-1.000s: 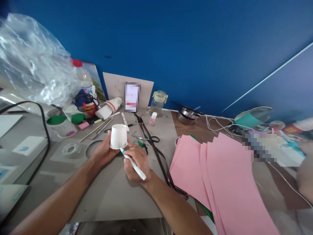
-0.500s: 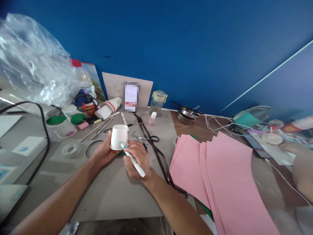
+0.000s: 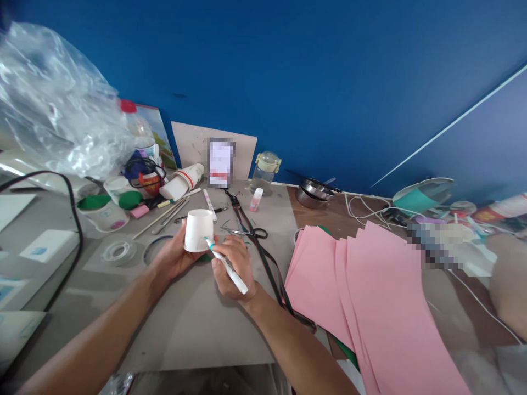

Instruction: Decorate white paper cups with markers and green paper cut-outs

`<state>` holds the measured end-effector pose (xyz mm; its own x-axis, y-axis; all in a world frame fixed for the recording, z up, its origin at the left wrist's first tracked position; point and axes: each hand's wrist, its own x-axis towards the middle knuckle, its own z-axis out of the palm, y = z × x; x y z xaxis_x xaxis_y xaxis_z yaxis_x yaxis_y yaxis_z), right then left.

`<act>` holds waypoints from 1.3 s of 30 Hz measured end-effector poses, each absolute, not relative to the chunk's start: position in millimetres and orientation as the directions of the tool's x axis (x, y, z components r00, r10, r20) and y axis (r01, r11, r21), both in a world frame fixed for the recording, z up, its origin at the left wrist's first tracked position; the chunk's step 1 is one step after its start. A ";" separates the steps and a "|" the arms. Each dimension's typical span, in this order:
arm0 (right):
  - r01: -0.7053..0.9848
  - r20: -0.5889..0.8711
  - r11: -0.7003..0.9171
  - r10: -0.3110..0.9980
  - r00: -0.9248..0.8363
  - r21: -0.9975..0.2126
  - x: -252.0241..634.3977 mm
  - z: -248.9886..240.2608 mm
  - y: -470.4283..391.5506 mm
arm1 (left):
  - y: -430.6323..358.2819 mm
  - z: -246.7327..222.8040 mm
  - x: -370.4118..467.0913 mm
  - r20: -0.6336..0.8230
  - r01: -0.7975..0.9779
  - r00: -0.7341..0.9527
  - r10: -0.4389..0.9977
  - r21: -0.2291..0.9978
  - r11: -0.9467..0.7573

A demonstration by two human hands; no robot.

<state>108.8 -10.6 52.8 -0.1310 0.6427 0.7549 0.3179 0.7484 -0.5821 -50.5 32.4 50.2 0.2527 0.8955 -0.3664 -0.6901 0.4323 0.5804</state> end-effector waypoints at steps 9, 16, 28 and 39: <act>0.339 0.754 0.737 0.648 -0.107 -0.584 109.7 53.4 -10.3 | 33.4 50.8 -53.8 -0.347 -0.684 0.309 0.886 0.566 0.460; 0.349 0.756 0.736 0.646 -0.108 -0.579 110.6 55.0 -9.6 | 35.1 46.7 -56.6 -0.344 -0.693 0.326 0.881 0.546 0.470; 0.312 0.721 0.722 0.678 -0.144 -0.617 112.3 55.2 -9.6 | 33.7 48.6 -59.8 -0.335 -0.708 0.345 0.877 0.520 0.477; 0.081 0.548 0.545 0.836 0.034 -0.835 115.5 54.8 -12.1 | 33.5 50.2 -59.3 -0.379 -0.708 0.354 0.855 0.489 0.510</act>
